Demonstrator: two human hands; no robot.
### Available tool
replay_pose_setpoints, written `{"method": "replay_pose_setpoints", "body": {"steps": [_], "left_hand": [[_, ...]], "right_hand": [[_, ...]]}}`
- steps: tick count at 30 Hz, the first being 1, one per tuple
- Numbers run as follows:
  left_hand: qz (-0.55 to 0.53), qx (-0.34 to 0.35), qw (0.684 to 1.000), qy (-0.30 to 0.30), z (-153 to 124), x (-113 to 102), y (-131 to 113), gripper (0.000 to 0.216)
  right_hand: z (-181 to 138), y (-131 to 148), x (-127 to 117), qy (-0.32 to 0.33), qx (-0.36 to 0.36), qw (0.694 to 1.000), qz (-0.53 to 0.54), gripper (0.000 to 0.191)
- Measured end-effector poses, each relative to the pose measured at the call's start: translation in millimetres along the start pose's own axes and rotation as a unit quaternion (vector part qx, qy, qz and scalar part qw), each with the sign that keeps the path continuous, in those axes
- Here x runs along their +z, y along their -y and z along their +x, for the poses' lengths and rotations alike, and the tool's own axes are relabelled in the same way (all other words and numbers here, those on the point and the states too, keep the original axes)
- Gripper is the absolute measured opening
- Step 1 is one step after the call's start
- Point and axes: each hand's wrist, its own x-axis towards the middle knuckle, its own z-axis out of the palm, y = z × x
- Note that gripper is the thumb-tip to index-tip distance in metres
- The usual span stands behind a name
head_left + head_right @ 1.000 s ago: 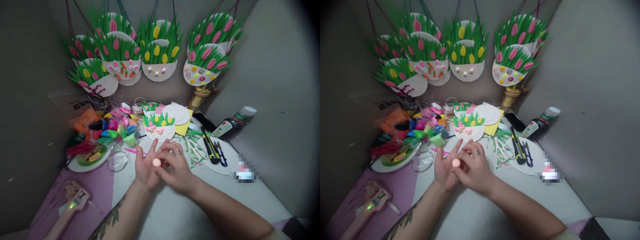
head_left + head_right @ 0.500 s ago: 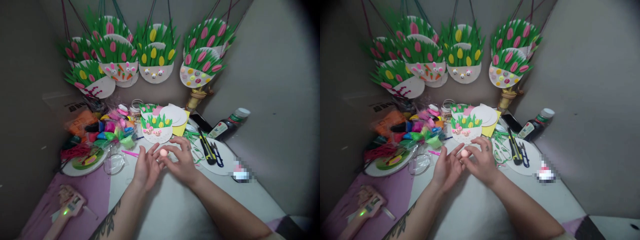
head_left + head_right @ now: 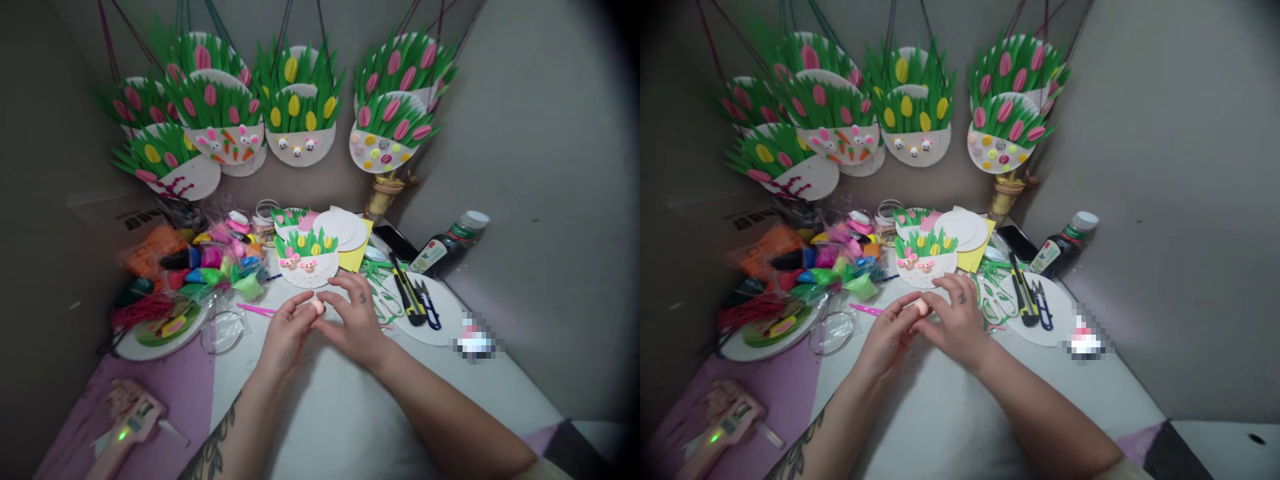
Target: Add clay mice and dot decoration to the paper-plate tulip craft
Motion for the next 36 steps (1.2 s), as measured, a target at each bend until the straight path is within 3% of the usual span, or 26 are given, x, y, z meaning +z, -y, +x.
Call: {"method": "replay_pose_setpoints", "body": {"steps": [8,16,21,28,36], "left_hand": [[-0.012,-0.008,1.000,0.006,-2.6,1.0,-0.1,0.048],[0.009,0.001,0.999,0.043,-1.5,-0.3,-0.5,0.037],[0.012,-0.004,1.000,0.024,-1.9,-0.6,-0.6,0.047],[0.004,-0.010,0.999,0.052,-1.1,-1.8,0.3,0.048],[-0.039,-0.023,0.999,0.011,0.8,-1.3,-1.0,0.045]], "right_hand": [[0.2,-2.3,0.7,0.001,0.028,0.999,0.036,0.023],[2.0,0.4,0.1,0.013,0.028,0.998,0.060,0.035],[1.2,0.4,0.5,0.004,0.025,0.997,0.067,0.024],[0.5,1.3,-0.1,0.019,0.027,0.997,0.071,0.035],[2.1,-4.7,-2.3,0.021,0.047,0.996,0.074,0.023]]}}
